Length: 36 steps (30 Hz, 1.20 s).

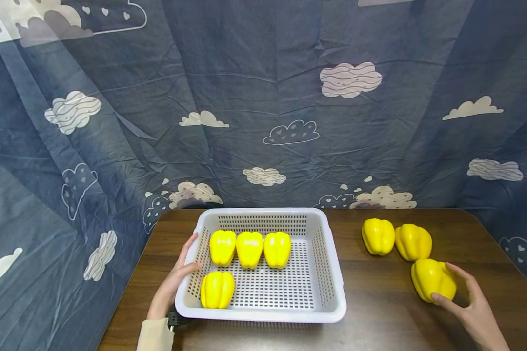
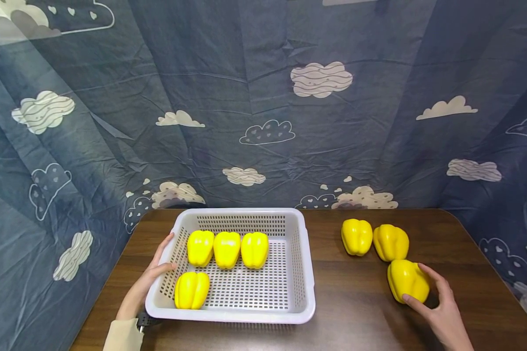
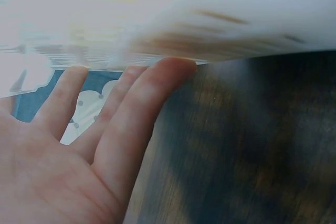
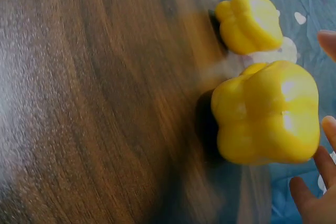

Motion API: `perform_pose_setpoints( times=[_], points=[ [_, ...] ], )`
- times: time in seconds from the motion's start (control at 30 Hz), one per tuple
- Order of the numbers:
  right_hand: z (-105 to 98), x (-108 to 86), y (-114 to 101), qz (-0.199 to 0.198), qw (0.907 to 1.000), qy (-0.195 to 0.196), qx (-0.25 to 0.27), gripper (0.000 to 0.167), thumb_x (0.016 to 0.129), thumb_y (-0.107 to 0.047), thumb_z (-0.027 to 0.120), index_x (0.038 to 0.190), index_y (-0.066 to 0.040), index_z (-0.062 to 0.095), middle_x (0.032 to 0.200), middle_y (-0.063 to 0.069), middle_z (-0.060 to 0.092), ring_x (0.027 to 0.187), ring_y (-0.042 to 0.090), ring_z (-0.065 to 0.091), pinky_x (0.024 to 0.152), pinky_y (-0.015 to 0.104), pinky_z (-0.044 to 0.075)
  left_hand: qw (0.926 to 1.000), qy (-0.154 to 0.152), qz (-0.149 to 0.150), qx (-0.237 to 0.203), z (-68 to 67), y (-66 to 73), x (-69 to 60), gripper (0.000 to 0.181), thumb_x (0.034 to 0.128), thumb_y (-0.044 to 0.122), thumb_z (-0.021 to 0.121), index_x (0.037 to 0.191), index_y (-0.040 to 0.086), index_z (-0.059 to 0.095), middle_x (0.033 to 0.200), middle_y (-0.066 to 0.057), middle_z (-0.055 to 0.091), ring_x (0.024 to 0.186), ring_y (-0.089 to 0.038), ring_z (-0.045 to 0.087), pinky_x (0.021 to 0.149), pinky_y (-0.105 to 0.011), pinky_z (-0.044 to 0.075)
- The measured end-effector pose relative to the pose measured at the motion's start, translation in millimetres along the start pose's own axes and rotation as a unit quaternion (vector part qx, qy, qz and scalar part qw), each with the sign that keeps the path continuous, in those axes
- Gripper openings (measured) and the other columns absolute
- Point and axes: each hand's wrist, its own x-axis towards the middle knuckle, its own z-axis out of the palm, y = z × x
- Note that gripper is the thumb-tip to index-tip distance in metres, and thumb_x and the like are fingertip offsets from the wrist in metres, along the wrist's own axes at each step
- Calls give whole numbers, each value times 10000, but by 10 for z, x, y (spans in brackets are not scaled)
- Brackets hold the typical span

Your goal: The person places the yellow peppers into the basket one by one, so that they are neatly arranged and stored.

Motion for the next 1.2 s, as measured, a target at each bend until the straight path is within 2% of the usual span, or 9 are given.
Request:
perform_pose_setpoints(
  times=[0.13, 0.33, 0.5, 0.63, 0.7, 0.77, 0.83, 0.93, 1.2],
  points=[
    [-3, 9, 56, 155, 9998, -125, 24, 800, 877, -58, 656, 1525, -249, 229, 1408, -264, 245, 1240, -131, 118, 1071, 425, -116, 10000, -26, 37, 3, -3, -1, 5, 762, 922, 38, 425, 1526, 333, 66, 1576, -82, 8, 1374, -443, 163, 996, -602, 263],
    [-10, 43, 108, 281, 9994, -183, -14, 804, 882, -89, 659, 1529, -265, 215, 1467, -212, 184, 1277, -92, 60, 1044, 545, -130, 10000, 19, 17, 4, 1, -2, 8, 759, 918, 39, 426, 1523, 336, 76, 1574, -84, 21, 1369, -449, 176, 991, -602, 271],
    [-15, 78, 130, 320, 9992, -200, -140, 806, 883, -99, 662, 1533, -235, 204, 1495, -193, 150, 1323, -32, 24, 1038, 577, -117, 10000, 51, -13, 25, 9, 9, 4, 762, 912, 46, 434, 1523, 338, 83, 1572, -96, 30, 1362, -463, 183, 982, -611, 281],
    [-5, 98, 155, 246, 9991, -170, -302, 812, 866, -90, 679, 1528, -203, 222, 1485, -187, 157, 1295, -65, 46, 1053, 540, -87, 10000, 62, -41, 31, 7, 6, 3, 765, 909, 53, 440, 1521, 344, 84, 1571, -97, 29, 1360, -470, 183, 977, -615, 284],
    [5, 120, 161, 225, 9988, -137, -413, 814, 854, -90, 691, 1523, -154, 232, 1503, -131, 163, 1284, -66, 57, 1057, 536, -56, 10000, 72, -49, 33, 4, -2, 3, 764, 911, 54, 437, 1520, 350, 83, 1570, -90, 27, 1363, -464, 180, 979, -616, 278],
    [7, 146, 157, 344, 9977, -183, -551, 826, 857, -127, 695, 1523, -95, 206, 1542, -9, 123, 1356, 69, 43, 1052, 578, -23, 10000, 70, -45, 28, 4, -3, 4, 764, 911, 49, 432, 1520, 347, 80, 1571, -86, 23, 1365, -460, 175, 981, -616, 274],
    [5, 178, 147, 503, 9958, -291, -705, 850, 861, -167, 695, 1515, -31, 169, 1549, 148, 64, 1388, 275, 33, 1032, 637, 13, 10000, 77, -45, 18, 5, -4, 5, 763, 911, 48, 431, 1519, 349, 82, 1570, -84, 25, 1365, -457, 178, 981, -612, 277],
    [8, 210, 138, 656, 9933, -468, -834, 891, 858, -197, 699, 1507, 10, 125, 1511, 298, -6, 1313, 528, 34, 991, 699, 45, 9999, 84, -54, 4, 9, 0, 2, 764, 910, 52, 438, 1520, 346, 84, 1569, -97, 35, 1359, -465, 190, 976, -604, 293],
    [29, 196, 171, 236, 9956, -527, -743, 937, 802, -85, 725, 1509, 0, 116, 1517, 318, -14, 1363, 499, -43, 998, 686, -10, 9999, 133, -87, 53, 10, 11, -4, 760, 911, 65, 446, 1517, 360, 94, 1566, -99, 56, 1352, -469, 209, 972, -603, 303]
  ],
)
